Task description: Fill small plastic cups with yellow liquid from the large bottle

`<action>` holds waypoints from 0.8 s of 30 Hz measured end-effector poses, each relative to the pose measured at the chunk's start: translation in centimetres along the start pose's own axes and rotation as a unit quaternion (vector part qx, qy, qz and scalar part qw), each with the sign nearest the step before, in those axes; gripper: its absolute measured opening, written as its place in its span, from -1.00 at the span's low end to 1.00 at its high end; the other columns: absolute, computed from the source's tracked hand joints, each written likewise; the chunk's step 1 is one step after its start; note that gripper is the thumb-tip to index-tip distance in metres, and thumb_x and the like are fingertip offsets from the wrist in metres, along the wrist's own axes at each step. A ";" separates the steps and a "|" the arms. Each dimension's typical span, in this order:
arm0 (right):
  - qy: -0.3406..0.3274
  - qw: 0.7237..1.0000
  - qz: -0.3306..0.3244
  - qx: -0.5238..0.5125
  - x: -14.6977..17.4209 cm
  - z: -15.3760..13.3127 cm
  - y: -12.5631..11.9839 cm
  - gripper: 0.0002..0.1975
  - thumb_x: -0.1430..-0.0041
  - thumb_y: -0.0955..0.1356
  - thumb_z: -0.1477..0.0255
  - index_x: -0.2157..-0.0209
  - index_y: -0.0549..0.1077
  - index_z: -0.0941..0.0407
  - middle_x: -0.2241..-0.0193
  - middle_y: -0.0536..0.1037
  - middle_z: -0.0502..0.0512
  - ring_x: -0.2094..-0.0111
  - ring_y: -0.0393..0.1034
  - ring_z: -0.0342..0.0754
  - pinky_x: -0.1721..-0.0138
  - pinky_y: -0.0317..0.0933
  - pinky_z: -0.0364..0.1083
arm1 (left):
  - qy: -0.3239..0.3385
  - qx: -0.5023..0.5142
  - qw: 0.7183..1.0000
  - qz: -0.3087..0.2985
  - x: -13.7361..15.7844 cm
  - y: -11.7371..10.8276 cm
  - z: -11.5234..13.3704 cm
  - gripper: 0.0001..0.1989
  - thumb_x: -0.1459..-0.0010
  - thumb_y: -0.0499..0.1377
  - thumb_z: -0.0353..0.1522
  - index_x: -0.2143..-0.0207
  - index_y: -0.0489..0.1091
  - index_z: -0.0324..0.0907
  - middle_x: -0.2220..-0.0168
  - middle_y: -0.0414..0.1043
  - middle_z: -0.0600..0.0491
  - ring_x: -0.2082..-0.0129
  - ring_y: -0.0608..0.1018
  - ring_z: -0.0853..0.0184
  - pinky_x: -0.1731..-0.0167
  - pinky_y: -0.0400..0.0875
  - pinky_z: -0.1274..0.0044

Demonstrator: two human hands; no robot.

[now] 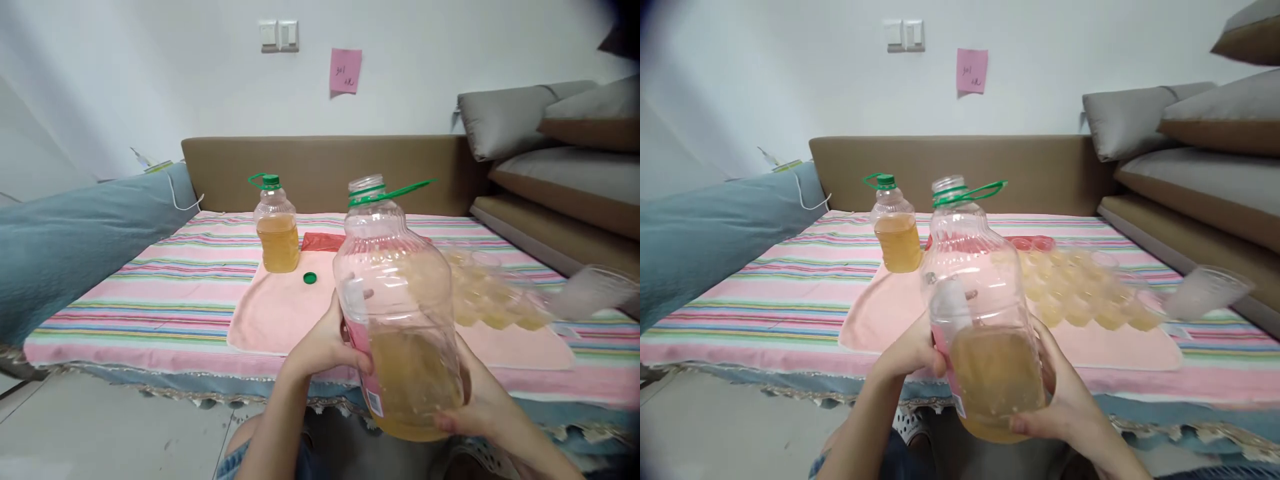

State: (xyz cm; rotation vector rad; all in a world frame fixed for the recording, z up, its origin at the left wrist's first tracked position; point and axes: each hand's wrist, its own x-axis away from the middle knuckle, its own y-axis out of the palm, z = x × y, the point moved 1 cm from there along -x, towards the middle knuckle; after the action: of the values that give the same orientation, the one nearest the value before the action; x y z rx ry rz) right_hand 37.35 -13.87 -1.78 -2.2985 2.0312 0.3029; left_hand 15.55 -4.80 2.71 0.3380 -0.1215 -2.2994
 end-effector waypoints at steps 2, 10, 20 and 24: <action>0.014 1.000 0.026 -0.002 2.0 -0.4 -1.2 0.13 0.25 0.66 0.17 -0.32 0.11 -0.09 -0.25 0.25 0.23 -0.24 0.16 0.30 -0.10 0.30 0.12 | 0.008 0.004 1.000 -0.030 -0.7 1.6 -0.9 0.09 0.33 0.51 -0.21 -0.27 0.13 -0.10 -0.26 0.23 -0.21 -0.27 0.28 -0.11 -0.20 0.24 0.14; -0.039 0.971 0.233 0.035 8.7 -1.3 -4.7 0.11 0.15 0.62 0.10 -0.35 0.03 -0.15 -0.32 0.11 0.18 -0.32 0.00 0.26 -0.22 0.17 0.16 | 0.053 0.090 0.994 -0.044 -3.6 8.6 -4.5 0.04 0.27 0.48 -0.09 -0.23 0.11 -0.13 -0.26 0.22 -0.21 -0.29 0.26 -0.07 -0.25 0.17 0.16; -0.027 0.943 0.330 -0.040 14.3 2.9 -3.4 0.25 0.09 0.44 -0.24 -0.40 -0.36 -0.19 -0.37 -0.02 0.16 -0.30 0.00 0.40 -0.08 0.29 0.36 | -0.002 0.187 0.981 -0.048 -4.7 14.2 -8.5 0.04 0.31 0.42 0.09 -0.17 0.21 -0.20 -0.03 0.47 -0.24 -0.02 0.52 -0.08 -0.05 0.36 0.12; -0.043 0.930 0.362 0.044 15.7 4.3 -4.9 0.12 -0.06 0.33 -0.23 -0.41 -0.37 -0.16 -0.33 0.10 0.15 -0.26 0.10 0.36 -0.02 0.36 0.33 | -0.018 0.169 0.978 -0.120 -5.1 14.7 -8.2 0.07 0.39 0.41 0.14 -0.16 0.28 -0.17 -0.21 0.31 -0.26 -0.16 0.41 -0.12 -0.14 0.29 0.13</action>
State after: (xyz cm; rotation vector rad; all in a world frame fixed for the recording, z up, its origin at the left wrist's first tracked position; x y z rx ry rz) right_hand 43.52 -27.79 -9.31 -1.3662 2.6906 0.3194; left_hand 31.51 -10.94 -1.25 0.5062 -0.5193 -2.5239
